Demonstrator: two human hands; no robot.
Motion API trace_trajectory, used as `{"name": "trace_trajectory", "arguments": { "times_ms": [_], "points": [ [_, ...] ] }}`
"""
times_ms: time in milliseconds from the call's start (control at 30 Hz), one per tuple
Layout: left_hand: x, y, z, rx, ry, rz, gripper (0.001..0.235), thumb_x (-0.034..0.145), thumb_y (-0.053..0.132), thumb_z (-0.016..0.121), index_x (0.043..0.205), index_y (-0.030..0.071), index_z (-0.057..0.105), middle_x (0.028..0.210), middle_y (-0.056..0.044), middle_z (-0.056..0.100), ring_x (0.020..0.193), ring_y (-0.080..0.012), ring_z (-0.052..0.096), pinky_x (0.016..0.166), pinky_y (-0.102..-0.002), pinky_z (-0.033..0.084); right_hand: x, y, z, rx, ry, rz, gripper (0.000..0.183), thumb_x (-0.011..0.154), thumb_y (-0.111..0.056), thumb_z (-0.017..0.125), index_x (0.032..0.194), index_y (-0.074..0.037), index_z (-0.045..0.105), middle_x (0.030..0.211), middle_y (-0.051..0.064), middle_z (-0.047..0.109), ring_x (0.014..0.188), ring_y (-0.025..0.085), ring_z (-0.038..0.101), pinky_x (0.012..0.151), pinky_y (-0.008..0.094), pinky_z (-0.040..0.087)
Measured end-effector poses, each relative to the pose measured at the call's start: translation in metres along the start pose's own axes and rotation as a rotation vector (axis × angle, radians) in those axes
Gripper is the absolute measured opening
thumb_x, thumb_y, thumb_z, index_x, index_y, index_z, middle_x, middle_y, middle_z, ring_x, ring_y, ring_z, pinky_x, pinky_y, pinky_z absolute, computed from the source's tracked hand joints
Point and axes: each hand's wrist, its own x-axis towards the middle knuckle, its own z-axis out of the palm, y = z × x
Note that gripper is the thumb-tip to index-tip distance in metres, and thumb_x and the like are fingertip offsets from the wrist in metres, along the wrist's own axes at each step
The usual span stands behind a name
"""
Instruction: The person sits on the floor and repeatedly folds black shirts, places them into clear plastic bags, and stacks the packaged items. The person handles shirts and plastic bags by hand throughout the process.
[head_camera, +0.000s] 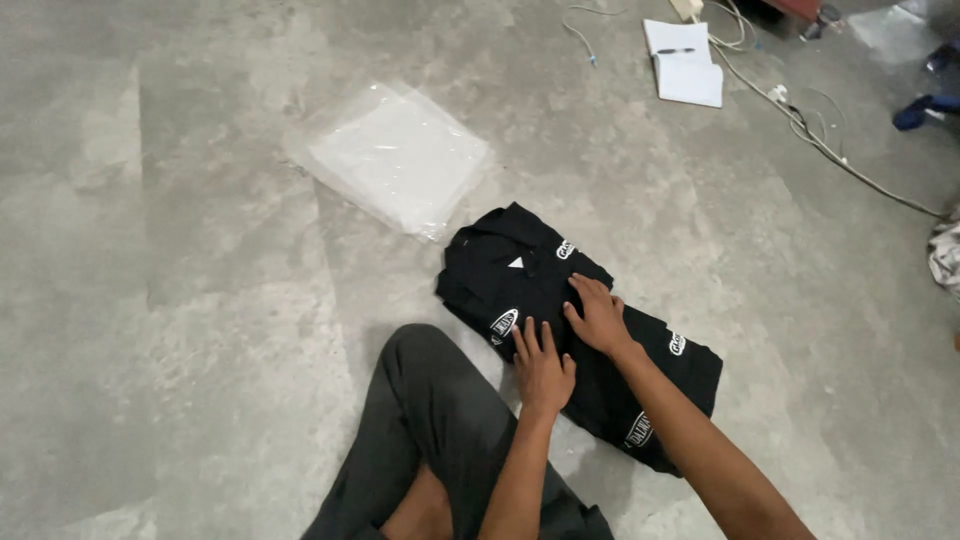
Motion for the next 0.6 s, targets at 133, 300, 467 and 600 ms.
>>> {"name": "trace_trajectory", "arguments": {
  "times_ms": [133,300,467,600],
  "points": [
    [0.002,-0.003,0.017,0.011,0.279,-0.069,0.06,0.095,0.021,0.065,0.152,0.01,0.049,0.162,-0.021,0.029,0.15,-0.0498,0.027,0.108,-0.06,0.047,0.017,0.018,0.009,0.152,0.104,0.083,0.048,0.104,-0.038,0.06,0.15,-0.026,0.053,0.157,0.003,0.043,0.151,0.031,0.036,0.114,0.064,0.037],
    [0.02,-0.021,0.049,-0.289,0.45,-0.31,0.075,0.086,0.018,0.076,0.152,0.017,0.04,0.148,-0.02,0.032,0.135,-0.0514,0.044,0.107,-0.063,0.048,0.038,0.029,0.012,0.451,0.398,0.185,0.065,0.095,-0.019,0.075,0.148,-0.009,0.039,0.15,0.024,0.025,0.142,0.056,0.036,0.114,0.068,0.043],
    [0.034,-0.025,0.054,-0.679,0.605,-0.489,0.1,0.075,0.017,0.083,0.156,0.012,0.025,0.13,-0.021,0.04,0.13,-0.0411,0.05,0.11,-0.054,0.045,0.078,0.072,0.023,0.413,0.318,0.38,0.061,0.09,-0.056,0.083,0.127,-0.009,0.073,0.115,0.012,0.066,0.113,0.032,0.069,0.094,0.044,0.059],
    [0.056,-0.065,0.096,-0.717,0.685,-0.58,0.101,0.071,0.023,0.088,0.153,0.007,0.032,0.116,-0.017,0.046,0.121,-0.0391,0.053,0.107,-0.053,0.042,0.084,0.07,0.016,0.355,0.226,0.413,0.068,0.093,-0.072,0.071,0.124,-0.012,0.076,0.114,0.012,0.066,0.113,0.034,0.07,0.093,0.046,0.061]
  ]
}}
